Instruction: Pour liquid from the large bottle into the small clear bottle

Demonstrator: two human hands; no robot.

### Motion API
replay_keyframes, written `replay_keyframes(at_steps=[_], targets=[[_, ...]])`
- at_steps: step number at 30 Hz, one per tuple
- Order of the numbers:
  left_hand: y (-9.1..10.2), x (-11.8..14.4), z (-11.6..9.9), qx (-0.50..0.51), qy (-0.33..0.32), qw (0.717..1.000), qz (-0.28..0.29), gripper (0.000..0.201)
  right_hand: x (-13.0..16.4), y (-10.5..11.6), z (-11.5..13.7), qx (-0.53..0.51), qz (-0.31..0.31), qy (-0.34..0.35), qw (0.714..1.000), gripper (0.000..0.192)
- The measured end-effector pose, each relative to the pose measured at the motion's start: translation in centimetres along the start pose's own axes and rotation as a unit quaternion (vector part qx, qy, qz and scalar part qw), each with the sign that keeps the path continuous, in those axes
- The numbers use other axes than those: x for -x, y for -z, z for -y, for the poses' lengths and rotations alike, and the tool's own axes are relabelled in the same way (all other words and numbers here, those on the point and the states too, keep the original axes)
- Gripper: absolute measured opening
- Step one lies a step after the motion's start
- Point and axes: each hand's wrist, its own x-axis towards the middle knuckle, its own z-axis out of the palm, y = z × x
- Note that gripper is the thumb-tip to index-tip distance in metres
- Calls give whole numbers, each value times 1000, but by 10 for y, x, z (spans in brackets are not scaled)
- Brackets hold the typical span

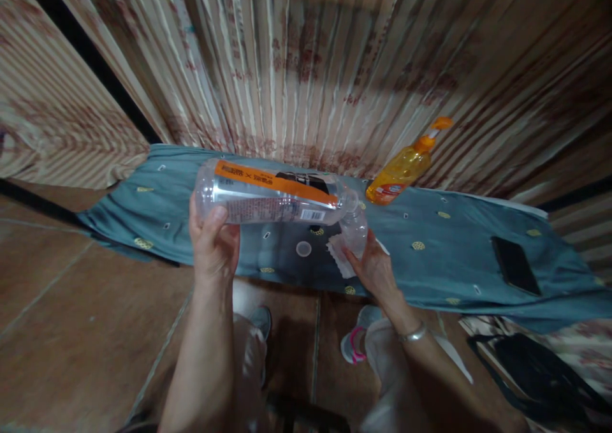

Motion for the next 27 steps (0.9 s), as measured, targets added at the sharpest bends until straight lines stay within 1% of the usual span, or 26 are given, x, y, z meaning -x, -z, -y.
replay_keyframes(at_steps=[5,7,9,12,15,22,27], targets=[[-2,0,1,0,10,1000,-24,49,-1,-1,-3,-17,-5,31,999,81],[-3,0,2,6,7,1000,-30,47,-1,-1,-3,-13,-7,29,999,82],[-5,-1,2,13,3,999,-31,45,-1,-2,-3,-4,-7,22,1000,79],[-7,-2,3,-6,-8,1000,-12,42,-1,-3,-1,2,-1,12,1000,73],[-8,-4,2,-25,-14,1000,12,41,-2,-3,0,1,6,4,1000,71],[-9,-7,0,4,-22,999,41,37,-3,-3,-2,-21,11,8,1000,70],[-8,-8,7,32,-15,999,35,46,-2,-3,-6,-21,23,-9,999,72]])
